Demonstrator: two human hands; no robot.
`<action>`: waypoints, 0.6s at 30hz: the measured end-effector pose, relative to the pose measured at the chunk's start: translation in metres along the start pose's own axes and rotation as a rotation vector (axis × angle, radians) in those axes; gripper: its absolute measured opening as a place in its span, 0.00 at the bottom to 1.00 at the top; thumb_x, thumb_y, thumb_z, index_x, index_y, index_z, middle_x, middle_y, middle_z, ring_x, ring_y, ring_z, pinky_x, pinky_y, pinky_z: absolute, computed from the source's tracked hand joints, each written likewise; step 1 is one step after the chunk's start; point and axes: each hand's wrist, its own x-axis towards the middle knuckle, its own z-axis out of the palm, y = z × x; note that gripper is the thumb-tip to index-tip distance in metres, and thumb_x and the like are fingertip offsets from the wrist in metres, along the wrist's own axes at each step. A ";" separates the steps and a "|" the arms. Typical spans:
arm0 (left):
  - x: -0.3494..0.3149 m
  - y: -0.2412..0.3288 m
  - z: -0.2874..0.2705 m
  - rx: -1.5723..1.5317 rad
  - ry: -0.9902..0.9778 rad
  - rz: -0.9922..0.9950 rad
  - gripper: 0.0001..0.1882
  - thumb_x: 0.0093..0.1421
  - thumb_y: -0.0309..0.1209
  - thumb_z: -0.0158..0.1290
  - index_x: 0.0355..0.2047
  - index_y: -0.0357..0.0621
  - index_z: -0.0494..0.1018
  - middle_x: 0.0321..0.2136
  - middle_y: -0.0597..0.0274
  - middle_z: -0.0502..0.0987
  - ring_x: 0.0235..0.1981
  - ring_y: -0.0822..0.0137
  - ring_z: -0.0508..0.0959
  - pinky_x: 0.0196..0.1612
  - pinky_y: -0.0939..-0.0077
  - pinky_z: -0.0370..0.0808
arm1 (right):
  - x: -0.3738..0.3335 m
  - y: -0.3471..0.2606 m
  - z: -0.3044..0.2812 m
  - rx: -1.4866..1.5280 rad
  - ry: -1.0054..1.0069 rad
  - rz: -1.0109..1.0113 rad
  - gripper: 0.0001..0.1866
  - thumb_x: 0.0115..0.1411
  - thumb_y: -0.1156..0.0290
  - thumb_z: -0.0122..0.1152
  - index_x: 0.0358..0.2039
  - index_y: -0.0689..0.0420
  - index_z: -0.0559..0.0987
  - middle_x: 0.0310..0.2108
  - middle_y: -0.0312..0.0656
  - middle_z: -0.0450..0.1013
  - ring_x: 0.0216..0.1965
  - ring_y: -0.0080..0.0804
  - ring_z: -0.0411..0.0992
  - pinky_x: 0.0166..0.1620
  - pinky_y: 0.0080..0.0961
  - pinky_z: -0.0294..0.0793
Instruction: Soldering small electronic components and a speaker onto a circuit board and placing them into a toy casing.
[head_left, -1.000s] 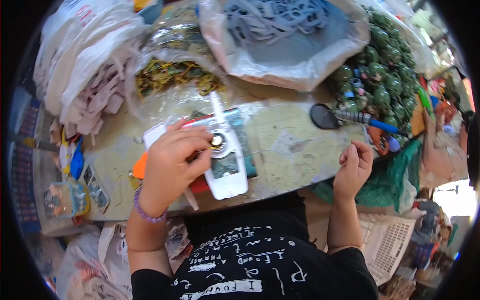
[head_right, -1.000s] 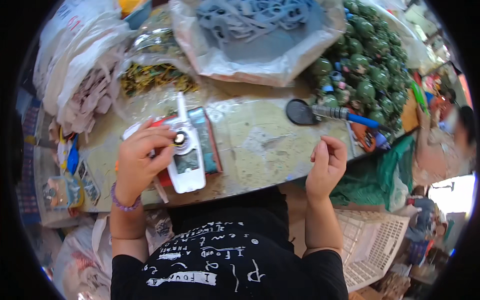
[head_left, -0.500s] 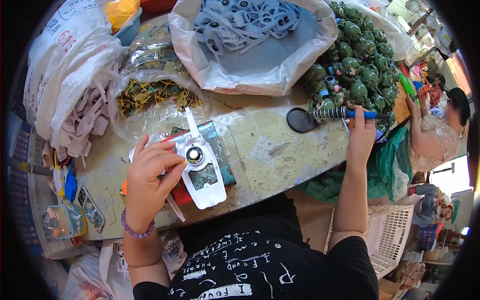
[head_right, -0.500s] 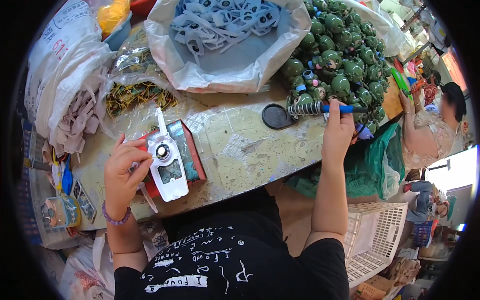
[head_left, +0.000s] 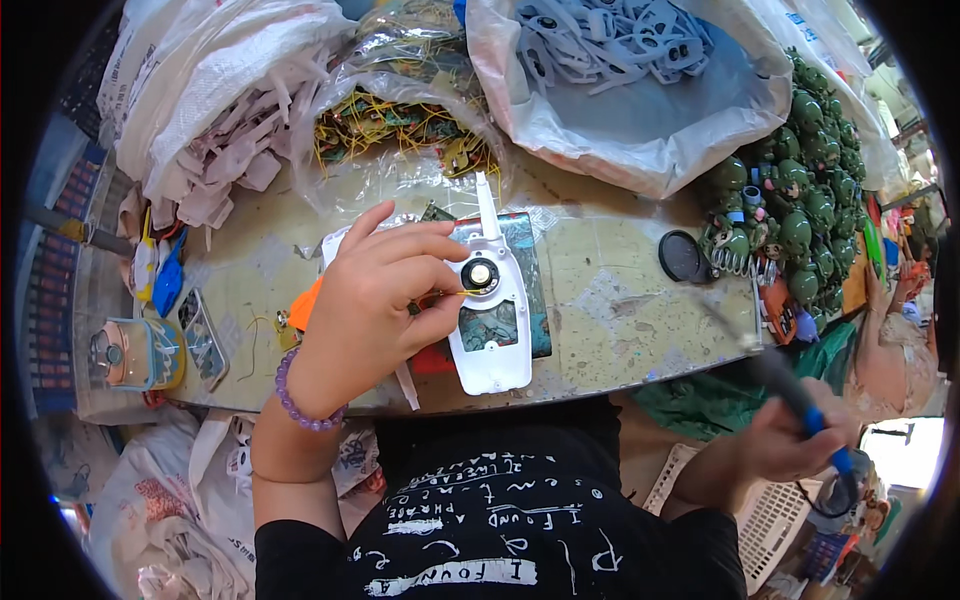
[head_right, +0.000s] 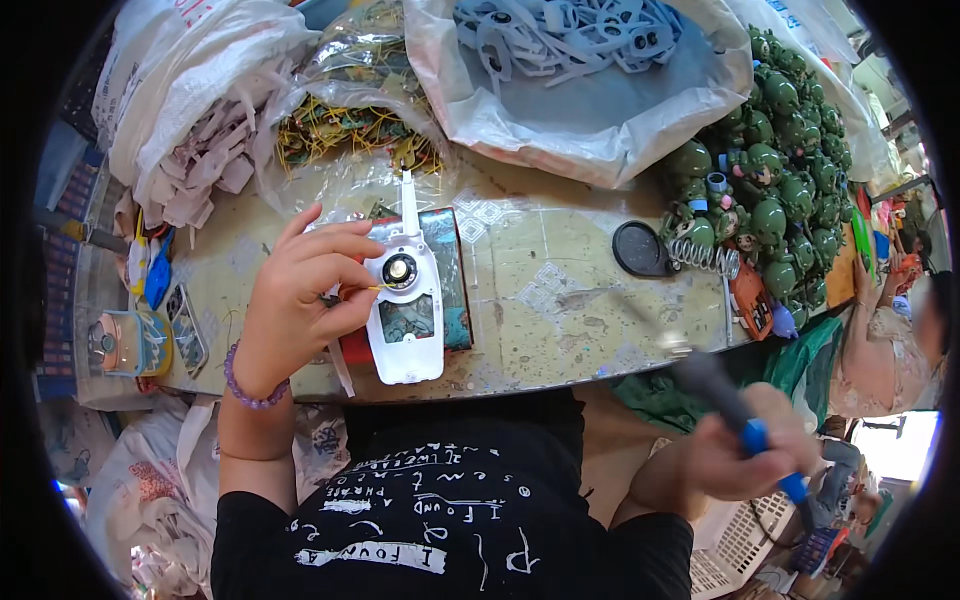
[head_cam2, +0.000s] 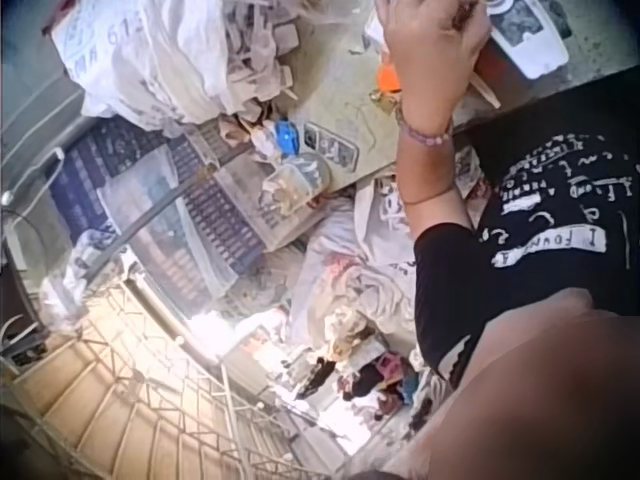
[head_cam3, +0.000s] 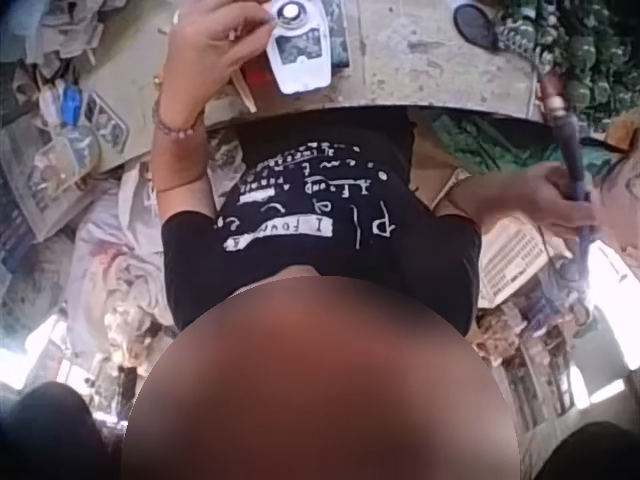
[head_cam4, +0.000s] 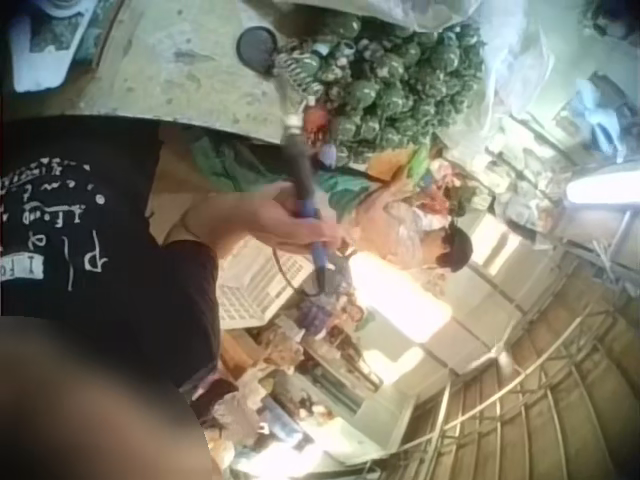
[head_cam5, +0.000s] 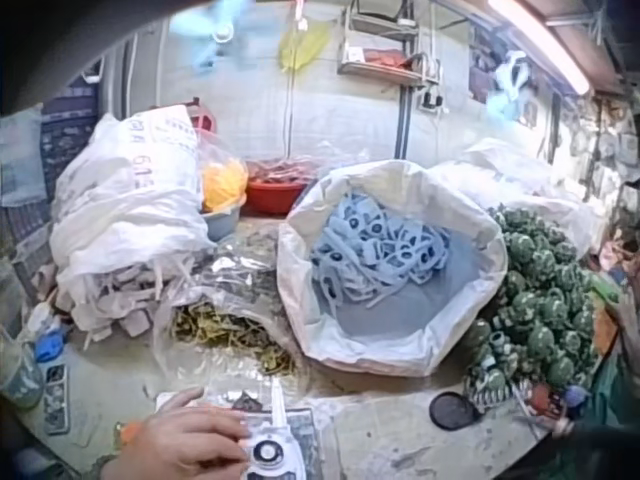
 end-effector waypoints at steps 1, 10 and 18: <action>0.000 0.000 0.000 -0.003 -0.003 -0.003 0.04 0.46 0.24 0.61 0.22 0.44 0.75 0.35 0.64 0.81 0.46 0.61 0.79 0.63 0.49 0.57 | -0.012 -0.005 0.021 0.011 -0.145 -0.080 0.15 0.67 0.57 0.48 0.35 0.56 0.65 0.17 0.32 0.60 0.13 0.21 0.56 0.17 0.20 0.53; 0.003 0.002 0.002 0.013 -0.049 -0.022 0.04 0.46 0.24 0.60 0.21 0.44 0.75 0.33 0.63 0.83 0.43 0.61 0.80 0.63 0.49 0.56 | -0.034 -0.025 0.098 0.304 -0.586 -0.120 0.19 0.66 0.53 0.50 0.34 0.58 0.68 0.13 0.32 0.63 0.10 0.24 0.60 0.14 0.22 0.57; 0.005 0.006 -0.001 0.041 -0.053 -0.010 0.04 0.46 0.23 0.59 0.20 0.44 0.74 0.34 0.64 0.82 0.42 0.63 0.81 0.63 0.49 0.57 | -0.036 -0.027 0.110 0.331 -0.690 -0.107 0.16 0.60 0.58 0.61 0.37 0.58 0.71 0.16 0.33 0.65 0.13 0.26 0.64 0.14 0.22 0.58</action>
